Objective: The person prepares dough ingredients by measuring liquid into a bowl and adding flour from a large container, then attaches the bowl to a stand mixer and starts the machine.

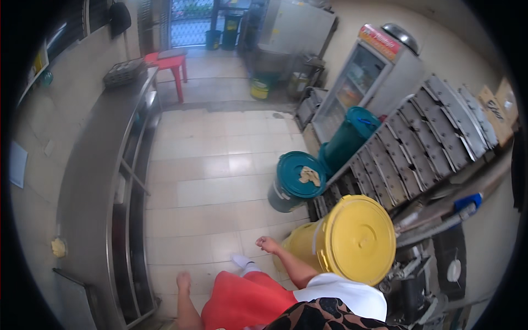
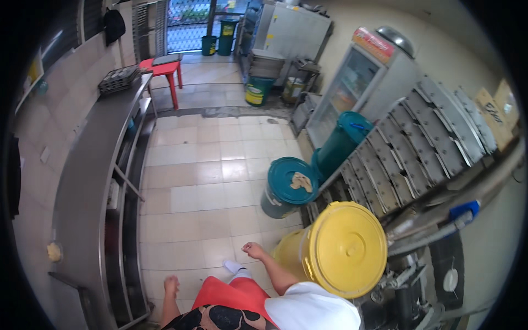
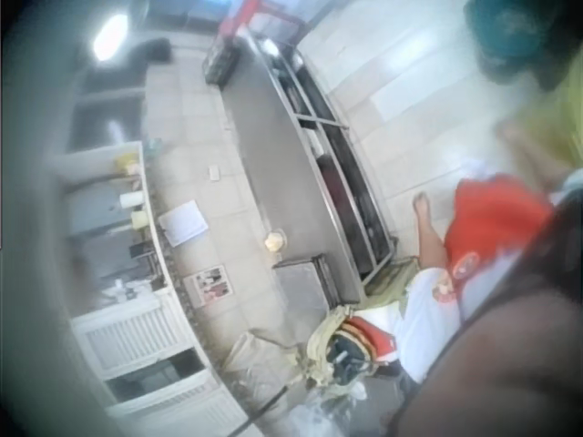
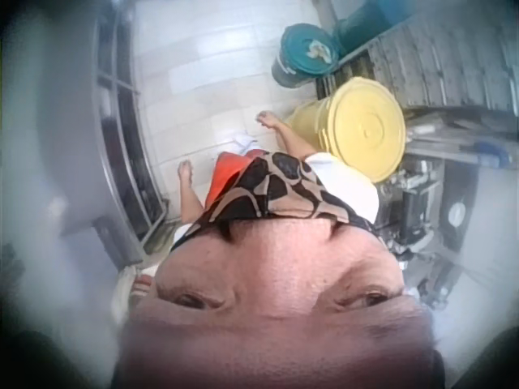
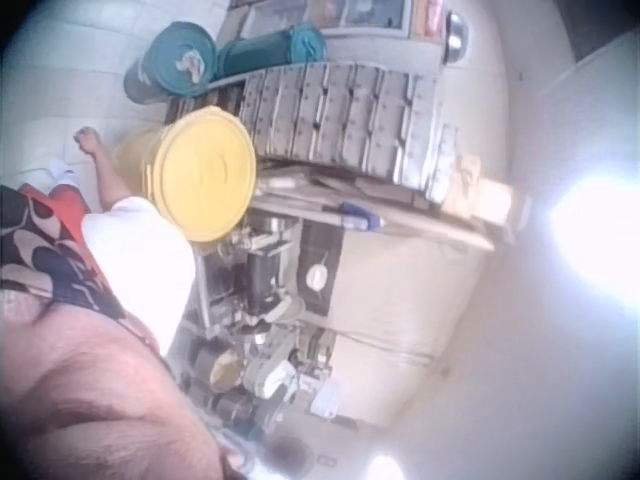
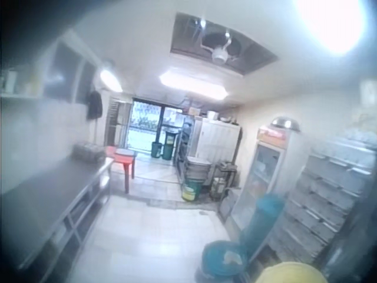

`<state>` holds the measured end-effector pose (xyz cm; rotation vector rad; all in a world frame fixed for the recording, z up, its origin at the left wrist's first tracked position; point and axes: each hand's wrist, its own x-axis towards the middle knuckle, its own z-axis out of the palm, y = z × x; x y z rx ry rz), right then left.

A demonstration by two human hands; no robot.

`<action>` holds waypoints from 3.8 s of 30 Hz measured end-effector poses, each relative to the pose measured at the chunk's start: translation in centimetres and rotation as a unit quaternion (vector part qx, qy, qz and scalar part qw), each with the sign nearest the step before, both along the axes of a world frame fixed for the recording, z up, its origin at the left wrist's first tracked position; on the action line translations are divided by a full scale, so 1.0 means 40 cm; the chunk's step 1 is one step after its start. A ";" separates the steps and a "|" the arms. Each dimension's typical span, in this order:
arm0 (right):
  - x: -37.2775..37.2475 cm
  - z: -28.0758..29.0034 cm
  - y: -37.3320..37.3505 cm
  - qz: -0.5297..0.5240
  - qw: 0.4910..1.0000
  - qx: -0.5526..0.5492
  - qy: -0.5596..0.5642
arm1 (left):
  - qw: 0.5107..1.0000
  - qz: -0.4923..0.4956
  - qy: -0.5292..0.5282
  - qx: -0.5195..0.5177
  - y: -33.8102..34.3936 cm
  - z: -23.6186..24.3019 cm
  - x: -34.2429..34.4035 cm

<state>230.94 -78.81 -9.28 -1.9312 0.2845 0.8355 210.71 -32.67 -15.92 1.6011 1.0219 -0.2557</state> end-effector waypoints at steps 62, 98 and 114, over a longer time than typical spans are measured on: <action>-2.644 -0.160 1.398 0.964 -0.070 0.040 -0.254 | 0.091 0.983 -0.070 -0.145 -1.338 0.121 -2.183; -3.423 0.666 2.076 0.509 0.709 0.476 -0.109 | 0.640 0.371 -0.220 0.636 0.959 1.355 -3.623; -3.474 0.846 2.303 0.473 0.678 0.533 -0.181 | 0.610 0.152 -0.224 0.745 1.268 1.337 -3.641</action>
